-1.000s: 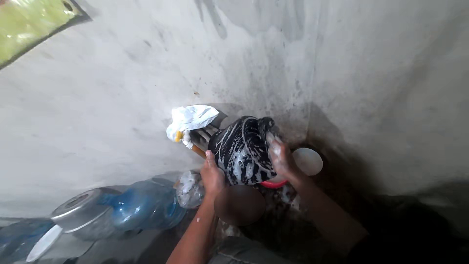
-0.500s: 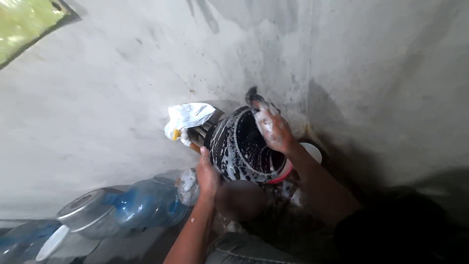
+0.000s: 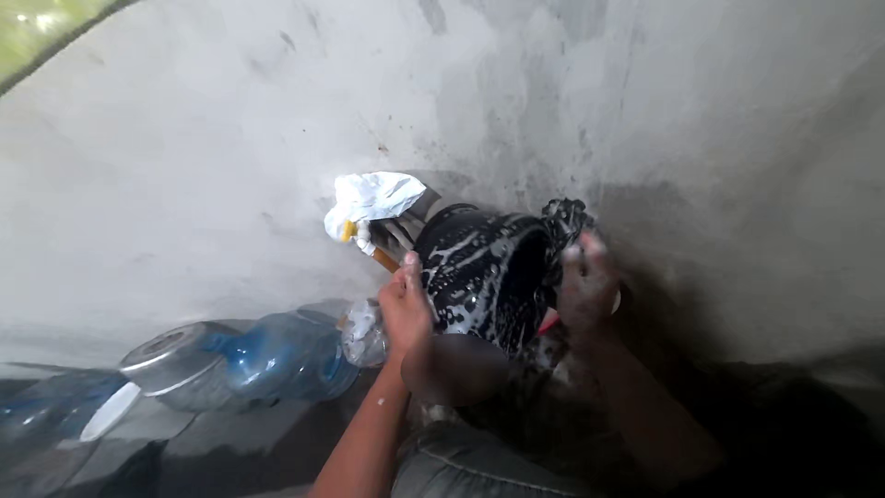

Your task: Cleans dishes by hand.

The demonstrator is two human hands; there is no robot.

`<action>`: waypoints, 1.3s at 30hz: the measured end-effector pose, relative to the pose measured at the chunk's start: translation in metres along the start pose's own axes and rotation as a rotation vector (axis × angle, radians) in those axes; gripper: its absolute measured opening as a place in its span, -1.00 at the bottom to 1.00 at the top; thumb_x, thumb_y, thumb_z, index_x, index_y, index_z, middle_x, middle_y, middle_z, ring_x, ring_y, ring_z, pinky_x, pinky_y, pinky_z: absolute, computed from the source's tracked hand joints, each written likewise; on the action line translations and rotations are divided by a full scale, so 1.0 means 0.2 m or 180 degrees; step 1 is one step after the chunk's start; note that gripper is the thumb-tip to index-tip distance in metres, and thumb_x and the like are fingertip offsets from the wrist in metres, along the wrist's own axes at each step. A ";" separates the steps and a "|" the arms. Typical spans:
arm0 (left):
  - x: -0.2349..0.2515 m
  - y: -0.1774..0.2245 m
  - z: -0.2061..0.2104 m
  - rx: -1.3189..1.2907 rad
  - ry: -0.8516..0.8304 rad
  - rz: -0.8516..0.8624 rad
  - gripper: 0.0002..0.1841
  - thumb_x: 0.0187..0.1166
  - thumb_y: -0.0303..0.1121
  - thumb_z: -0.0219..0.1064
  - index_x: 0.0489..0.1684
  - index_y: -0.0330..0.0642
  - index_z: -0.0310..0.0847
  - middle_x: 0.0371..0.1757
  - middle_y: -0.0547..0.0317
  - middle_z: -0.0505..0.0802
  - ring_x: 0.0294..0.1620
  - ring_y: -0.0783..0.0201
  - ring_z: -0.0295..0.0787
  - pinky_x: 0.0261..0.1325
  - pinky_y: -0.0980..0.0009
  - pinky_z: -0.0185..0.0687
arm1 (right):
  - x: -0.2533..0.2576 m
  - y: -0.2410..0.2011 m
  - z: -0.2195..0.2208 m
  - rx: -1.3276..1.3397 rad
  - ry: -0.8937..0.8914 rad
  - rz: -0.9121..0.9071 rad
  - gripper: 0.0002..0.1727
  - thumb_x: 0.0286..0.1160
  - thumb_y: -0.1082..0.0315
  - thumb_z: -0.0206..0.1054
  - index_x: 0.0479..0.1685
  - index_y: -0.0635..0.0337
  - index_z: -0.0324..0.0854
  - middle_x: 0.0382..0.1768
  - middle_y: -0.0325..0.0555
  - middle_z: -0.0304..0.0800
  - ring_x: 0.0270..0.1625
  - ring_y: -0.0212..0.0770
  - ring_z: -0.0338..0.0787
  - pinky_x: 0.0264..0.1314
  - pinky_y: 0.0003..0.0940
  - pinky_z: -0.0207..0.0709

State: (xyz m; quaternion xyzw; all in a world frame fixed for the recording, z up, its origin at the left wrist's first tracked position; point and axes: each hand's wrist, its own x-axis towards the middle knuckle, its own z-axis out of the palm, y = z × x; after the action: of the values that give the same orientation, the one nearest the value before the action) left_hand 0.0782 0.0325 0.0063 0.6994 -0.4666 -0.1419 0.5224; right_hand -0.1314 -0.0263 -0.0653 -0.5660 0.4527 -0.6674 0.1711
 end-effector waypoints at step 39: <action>-0.54 -1.28 -0.45 -0.0899 -0.0251 -0.2575 -0.66 0.85 -0.23 0.12 0.29 -0.29 0.62 0.15 -0.03 0.88 0.10 0.03 0.90 0.13 0.07 0.88 | -0.71 0.45 0.78 -0.0033 -0.1268 -0.1686 -0.49 0.57 -0.05 0.41 -0.36 0.32 0.75 -0.41 0.09 0.84 -0.33 -0.04 0.87 -0.24 -0.14 0.78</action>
State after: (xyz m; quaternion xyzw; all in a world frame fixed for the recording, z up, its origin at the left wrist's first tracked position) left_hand 0.2132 0.1780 -0.2083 0.7417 -0.1504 -0.4245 0.4971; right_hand 0.0282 -0.0339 -0.2296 -0.7843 0.2509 -0.5625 0.0739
